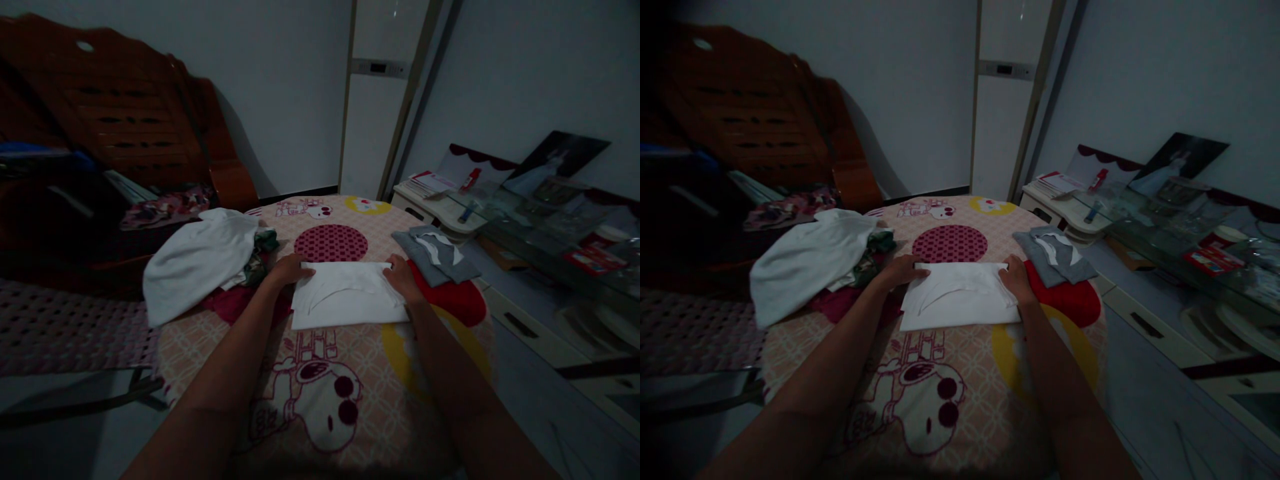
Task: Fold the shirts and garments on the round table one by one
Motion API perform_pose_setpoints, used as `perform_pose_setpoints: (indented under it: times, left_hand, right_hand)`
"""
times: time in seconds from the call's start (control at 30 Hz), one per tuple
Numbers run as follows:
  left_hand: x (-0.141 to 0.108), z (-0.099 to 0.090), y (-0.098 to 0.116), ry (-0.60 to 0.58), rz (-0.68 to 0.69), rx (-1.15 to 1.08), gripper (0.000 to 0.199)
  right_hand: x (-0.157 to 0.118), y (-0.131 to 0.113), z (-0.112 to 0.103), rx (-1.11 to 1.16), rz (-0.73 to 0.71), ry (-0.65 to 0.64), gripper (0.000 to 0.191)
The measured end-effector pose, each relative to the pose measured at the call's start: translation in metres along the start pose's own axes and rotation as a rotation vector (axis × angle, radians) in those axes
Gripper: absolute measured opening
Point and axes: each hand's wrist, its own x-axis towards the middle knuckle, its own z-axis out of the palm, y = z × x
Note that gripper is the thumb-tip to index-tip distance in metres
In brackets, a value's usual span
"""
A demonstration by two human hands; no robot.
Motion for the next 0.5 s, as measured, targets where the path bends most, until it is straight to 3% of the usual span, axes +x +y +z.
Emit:
perform_pose_setpoints:
  times: [0.5]
  left_hand:
    - [0.005, 0.002, -0.008, 0.070, -0.117, -0.205, 0.026]
  right_hand:
    - [-0.010, -0.019, -0.016, 0.089, 0.162, 0.155, 0.022]
